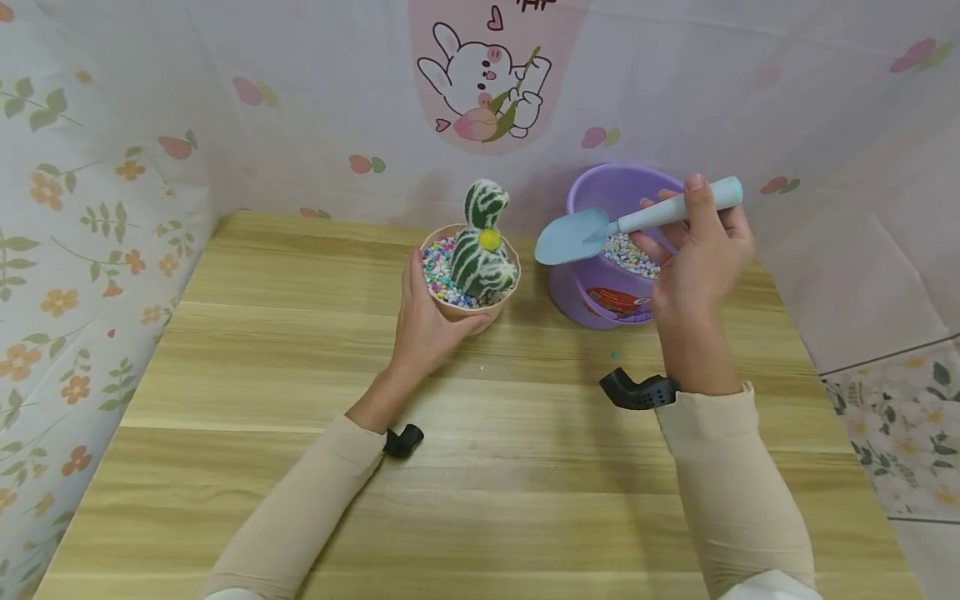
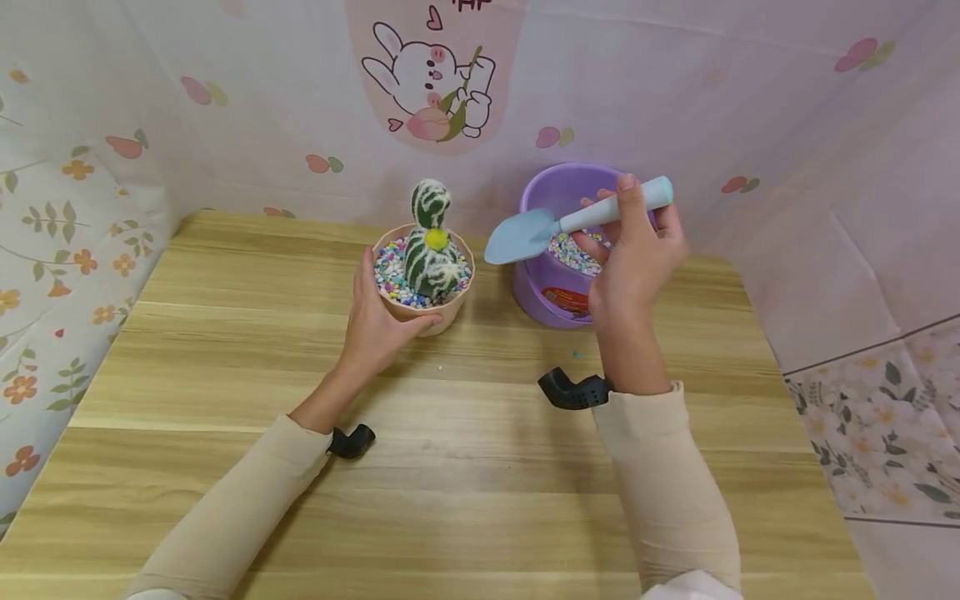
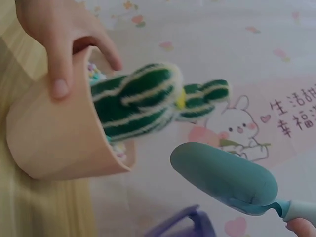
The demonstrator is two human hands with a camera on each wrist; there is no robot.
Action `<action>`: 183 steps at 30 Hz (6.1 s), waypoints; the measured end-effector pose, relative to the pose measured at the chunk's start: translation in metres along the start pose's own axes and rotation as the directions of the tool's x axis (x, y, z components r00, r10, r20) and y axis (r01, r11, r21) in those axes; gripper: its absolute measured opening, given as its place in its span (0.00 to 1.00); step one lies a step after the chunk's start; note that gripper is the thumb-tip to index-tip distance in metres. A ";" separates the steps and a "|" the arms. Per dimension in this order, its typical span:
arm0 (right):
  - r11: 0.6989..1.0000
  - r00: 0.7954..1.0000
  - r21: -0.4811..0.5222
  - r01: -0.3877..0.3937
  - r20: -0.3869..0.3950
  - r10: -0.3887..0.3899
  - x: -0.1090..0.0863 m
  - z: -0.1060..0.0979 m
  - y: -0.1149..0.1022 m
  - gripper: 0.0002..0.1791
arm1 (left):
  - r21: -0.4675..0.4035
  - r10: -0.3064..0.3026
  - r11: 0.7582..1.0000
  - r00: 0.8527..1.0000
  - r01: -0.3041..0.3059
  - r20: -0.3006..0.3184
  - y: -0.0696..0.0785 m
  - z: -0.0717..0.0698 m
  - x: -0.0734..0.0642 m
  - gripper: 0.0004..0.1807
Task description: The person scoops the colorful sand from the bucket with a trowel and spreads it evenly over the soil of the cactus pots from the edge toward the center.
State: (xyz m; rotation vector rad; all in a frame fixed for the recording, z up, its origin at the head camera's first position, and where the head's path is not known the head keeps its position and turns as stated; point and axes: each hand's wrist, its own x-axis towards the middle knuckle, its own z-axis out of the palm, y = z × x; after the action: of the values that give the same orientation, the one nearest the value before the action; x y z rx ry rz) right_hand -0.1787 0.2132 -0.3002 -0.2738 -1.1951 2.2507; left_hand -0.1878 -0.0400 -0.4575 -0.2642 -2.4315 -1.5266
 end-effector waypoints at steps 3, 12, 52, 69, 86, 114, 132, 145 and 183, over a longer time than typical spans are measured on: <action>1.000 1.000 0.021 0.012 -0.012 -0.012 0.006 -0.002 -0.007 0.17 | -0.004 -0.015 1.000 1.000 0.015 0.022 0.001 -0.002 0.000 0.73; 0.994 0.997 0.107 0.005 -0.078 0.004 0.025 -0.010 -0.031 0.11 | 0.003 0.001 1.000 0.997 -0.002 0.081 -0.001 -0.010 0.009 0.76; 0.971 0.986 -0.179 -0.156 -0.083 0.144 0.079 -0.060 -0.021 0.12 | 0.052 -0.049 0.997 0.999 0.050 -0.007 0.007 0.004 0.005 0.75; 0.921 0.983 -0.354 -0.160 0.025 0.181 0.071 -0.051 -0.012 0.13 | 0.077 -0.053 0.995 0.998 0.055 -0.032 0.009 0.007 0.006 0.75; 0.898 0.981 -0.421 -0.128 0.078 0.176 0.069 -0.048 -0.002 0.14 | 0.091 -0.051 0.994 0.998 0.053 -0.032 0.010 0.007 0.005 0.74; 0.942 0.943 -0.176 -0.284 0.125 0.308 0.075 -0.055 -0.006 0.14 | 0.080 -0.022 0.996 0.999 0.025 -0.044 0.009 0.008 0.005 0.74; 0.944 0.950 0.122 -0.306 -0.020 0.311 0.081 -0.056 -0.008 0.09 | 0.093 -0.018 0.995 0.999 0.022 -0.039 0.008 0.007 0.005 0.74; 0.904 0.931 0.321 -0.281 -0.138 0.338 0.081 -0.058 -0.010 0.18 | 0.079 -0.036 0.996 0.999 0.038 -0.029 0.008 0.007 0.005 0.74; 0.829 0.909 0.417 -0.372 -0.018 0.417 0.029 -0.059 -0.019 0.21 | 0.051 -0.098 0.995 0.959 0.088 0.266 -0.003 -0.024 0.015 0.73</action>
State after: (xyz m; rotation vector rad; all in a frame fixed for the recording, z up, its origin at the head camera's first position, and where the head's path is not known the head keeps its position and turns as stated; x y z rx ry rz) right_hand -0.1696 0.2787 -0.3168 -0.5092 -0.6238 2.7373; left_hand -0.2004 -0.0629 -0.4455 -0.3768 -2.7146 -1.5708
